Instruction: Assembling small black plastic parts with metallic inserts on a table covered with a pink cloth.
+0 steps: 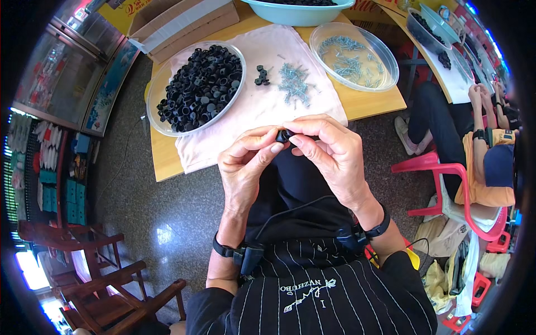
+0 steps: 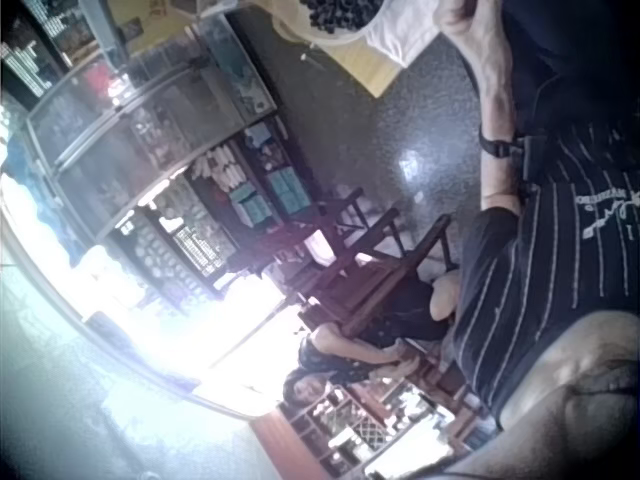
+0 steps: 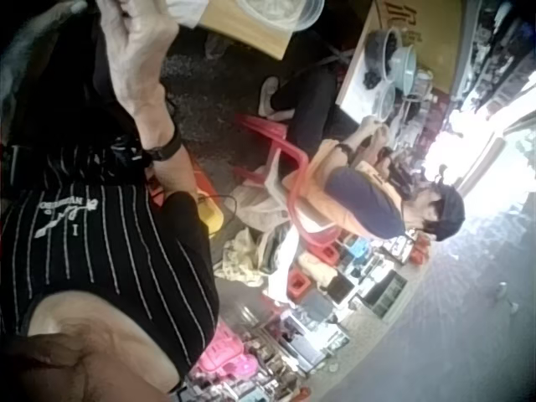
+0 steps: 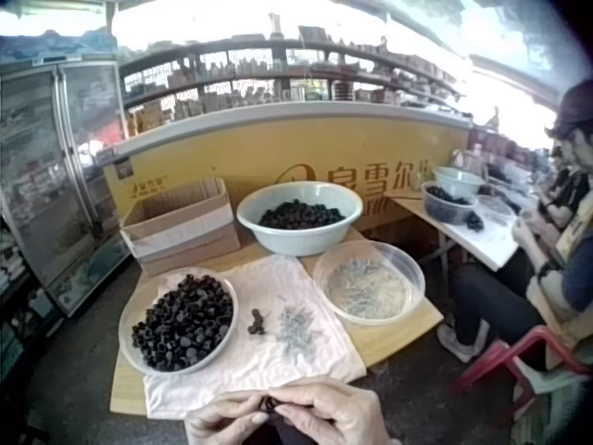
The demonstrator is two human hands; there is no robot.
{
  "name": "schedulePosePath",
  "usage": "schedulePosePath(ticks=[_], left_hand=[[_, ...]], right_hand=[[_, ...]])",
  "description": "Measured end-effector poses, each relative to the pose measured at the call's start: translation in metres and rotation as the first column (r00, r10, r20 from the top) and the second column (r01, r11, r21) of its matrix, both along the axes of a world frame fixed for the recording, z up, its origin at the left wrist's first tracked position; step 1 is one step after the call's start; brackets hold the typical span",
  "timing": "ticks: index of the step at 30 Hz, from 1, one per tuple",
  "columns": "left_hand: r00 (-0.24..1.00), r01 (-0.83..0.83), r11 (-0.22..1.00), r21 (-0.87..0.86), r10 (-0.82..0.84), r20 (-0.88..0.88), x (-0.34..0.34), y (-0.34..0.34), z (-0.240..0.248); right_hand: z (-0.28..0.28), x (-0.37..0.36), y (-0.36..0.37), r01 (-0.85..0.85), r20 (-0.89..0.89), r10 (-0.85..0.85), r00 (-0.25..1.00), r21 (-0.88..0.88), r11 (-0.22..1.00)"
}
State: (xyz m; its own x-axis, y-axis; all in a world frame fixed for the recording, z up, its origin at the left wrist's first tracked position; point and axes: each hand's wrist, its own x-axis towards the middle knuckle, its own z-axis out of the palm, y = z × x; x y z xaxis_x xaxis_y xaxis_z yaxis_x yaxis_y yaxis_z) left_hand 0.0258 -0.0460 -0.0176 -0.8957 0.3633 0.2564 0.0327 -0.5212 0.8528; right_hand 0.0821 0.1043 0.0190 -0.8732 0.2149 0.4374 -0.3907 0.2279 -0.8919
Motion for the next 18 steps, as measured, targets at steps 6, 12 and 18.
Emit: schedulePosePath(ticks=[6, 12, 18], left_hand=[[1.0, 0.008, 1.0, 0.0, -0.008, -0.023, -0.001, 0.001, 0.0], [1.0, 0.0, 0.999, -0.048, 0.0, 0.007, 0.0, 0.005, 0.003], [0.996, -0.016, 0.997, 0.081, 0.008, 0.093, 0.0, 0.014, 0.005]], right_hand=[[-0.002, 0.0, 0.004, -0.026, 0.039, 0.028, 0.999, -0.051, 0.998], [-0.007, -0.002, 0.004, 0.037, -0.01, -0.037, 0.999, 0.052, 0.998], [-0.003, -0.002, 0.001, 0.097, -0.114, -0.078, 0.99, 0.173, 0.98]])
